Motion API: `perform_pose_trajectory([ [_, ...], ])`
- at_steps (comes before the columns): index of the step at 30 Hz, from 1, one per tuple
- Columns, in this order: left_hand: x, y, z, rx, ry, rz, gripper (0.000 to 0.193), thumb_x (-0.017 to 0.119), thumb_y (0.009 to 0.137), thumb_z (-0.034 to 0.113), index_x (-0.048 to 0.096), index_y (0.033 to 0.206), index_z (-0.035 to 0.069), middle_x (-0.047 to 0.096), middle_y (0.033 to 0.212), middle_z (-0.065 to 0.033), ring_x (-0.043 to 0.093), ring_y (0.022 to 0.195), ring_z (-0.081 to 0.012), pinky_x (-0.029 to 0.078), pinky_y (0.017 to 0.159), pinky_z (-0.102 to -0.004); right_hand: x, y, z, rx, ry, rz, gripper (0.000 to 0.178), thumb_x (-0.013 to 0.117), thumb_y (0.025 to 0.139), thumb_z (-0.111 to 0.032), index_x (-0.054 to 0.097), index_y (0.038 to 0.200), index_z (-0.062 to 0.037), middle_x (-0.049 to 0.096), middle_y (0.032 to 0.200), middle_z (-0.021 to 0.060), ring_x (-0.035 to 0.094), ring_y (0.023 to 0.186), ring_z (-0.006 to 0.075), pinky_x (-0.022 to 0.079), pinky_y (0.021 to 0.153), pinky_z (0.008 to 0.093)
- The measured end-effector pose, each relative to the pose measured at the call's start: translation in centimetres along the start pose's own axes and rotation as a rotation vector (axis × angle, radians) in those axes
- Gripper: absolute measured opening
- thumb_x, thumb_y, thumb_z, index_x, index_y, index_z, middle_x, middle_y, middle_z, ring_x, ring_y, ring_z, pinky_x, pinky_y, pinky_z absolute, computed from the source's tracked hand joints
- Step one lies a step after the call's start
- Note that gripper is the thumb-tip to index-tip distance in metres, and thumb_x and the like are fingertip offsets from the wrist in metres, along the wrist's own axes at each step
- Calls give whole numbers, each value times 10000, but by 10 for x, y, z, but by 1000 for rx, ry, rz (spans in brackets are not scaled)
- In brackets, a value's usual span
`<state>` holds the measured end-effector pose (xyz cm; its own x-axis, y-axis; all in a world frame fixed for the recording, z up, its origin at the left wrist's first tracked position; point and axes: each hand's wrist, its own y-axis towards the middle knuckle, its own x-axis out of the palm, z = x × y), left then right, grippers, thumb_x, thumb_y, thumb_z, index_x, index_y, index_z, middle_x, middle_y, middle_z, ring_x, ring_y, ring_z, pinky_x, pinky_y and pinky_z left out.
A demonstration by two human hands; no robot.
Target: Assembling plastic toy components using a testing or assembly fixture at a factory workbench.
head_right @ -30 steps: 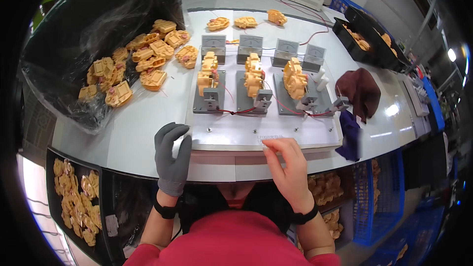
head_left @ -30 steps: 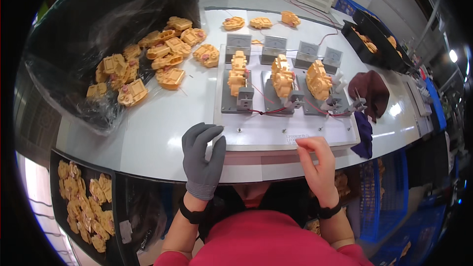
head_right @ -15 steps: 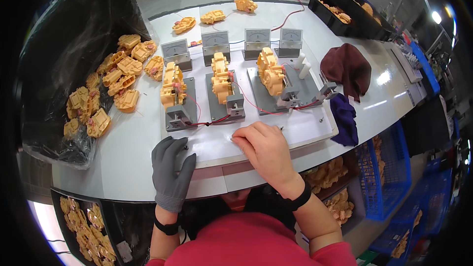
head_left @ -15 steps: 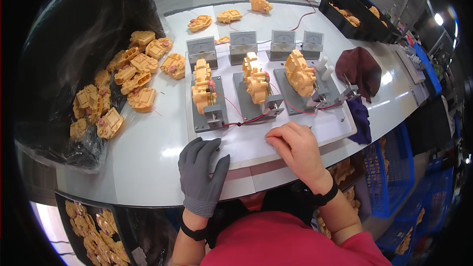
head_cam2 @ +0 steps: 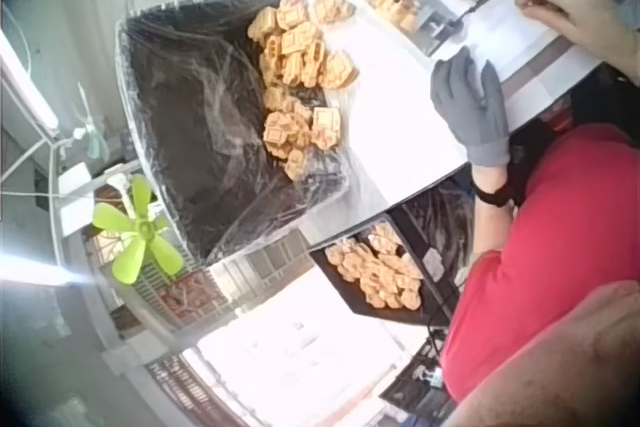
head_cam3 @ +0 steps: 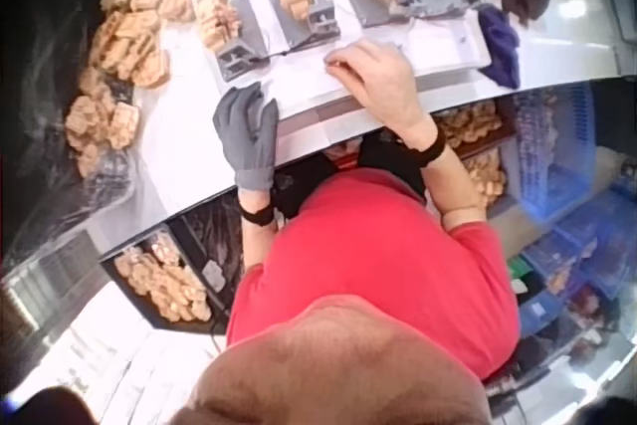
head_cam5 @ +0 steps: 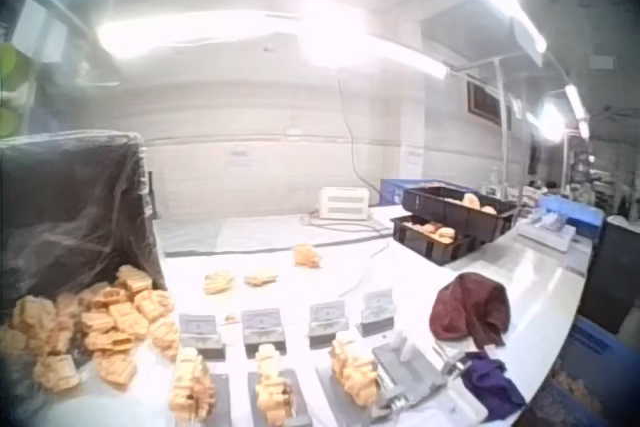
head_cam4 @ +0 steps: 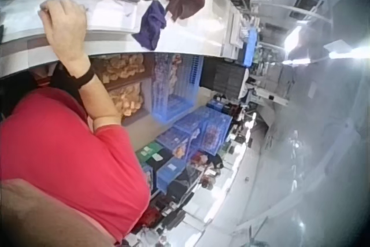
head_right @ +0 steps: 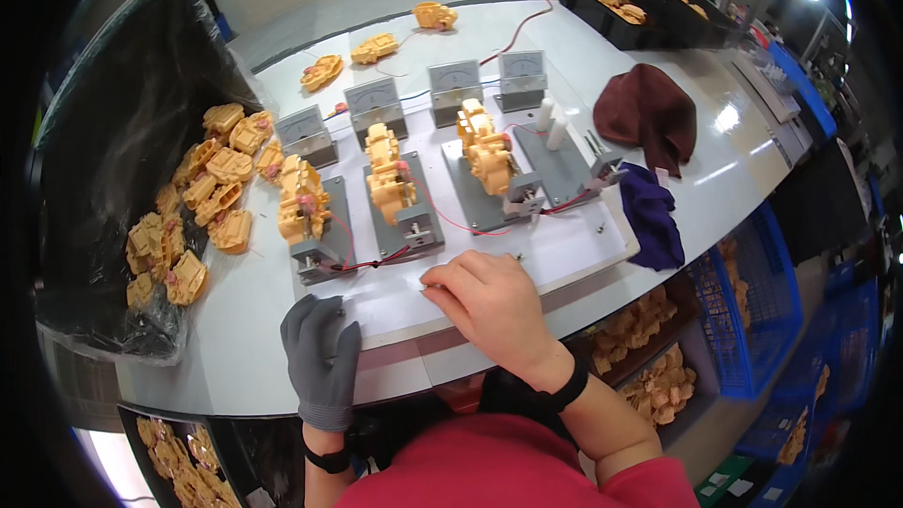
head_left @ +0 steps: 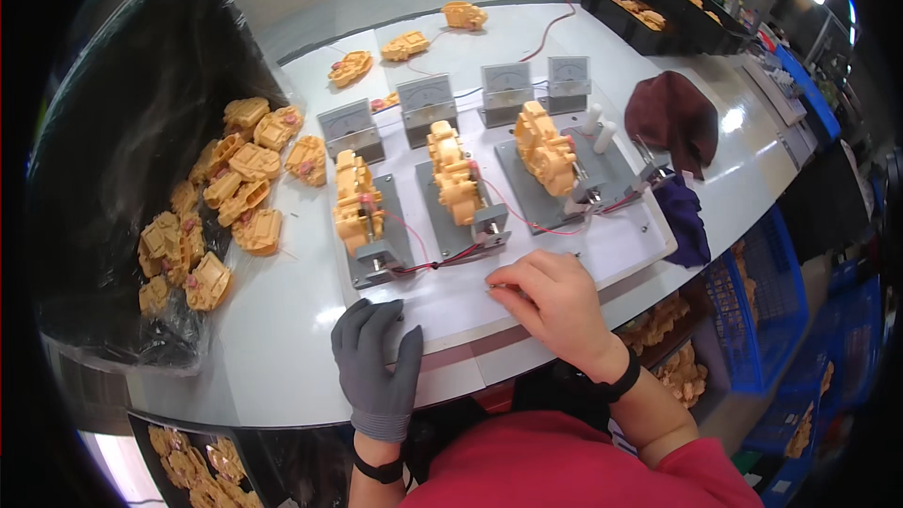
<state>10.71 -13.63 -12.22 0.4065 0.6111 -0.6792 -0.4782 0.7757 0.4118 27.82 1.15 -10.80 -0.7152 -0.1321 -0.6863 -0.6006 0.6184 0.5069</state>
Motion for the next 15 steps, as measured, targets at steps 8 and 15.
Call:
perform_pose_trajectory([
  [8,-1,-3,-5,-157,-98,71,233,660,848,60,635,1075,13,557,1152,-174,507,1151,-338,398,1002,-412,8,0,1,-66,50,22,102,710,829,-186,675,911,-139,610,819,10,597,734,214,422,681,351],
  [15,-2,4,-14,-39,-71,77,170,697,817,22,650,980,28,579,1065,-134,531,1064,-315,416,942,-401,8,-2,2,-83,45,38,90,714,824,-185,682,898,-145,611,802,-3,594,725,207,417,669,340],
])
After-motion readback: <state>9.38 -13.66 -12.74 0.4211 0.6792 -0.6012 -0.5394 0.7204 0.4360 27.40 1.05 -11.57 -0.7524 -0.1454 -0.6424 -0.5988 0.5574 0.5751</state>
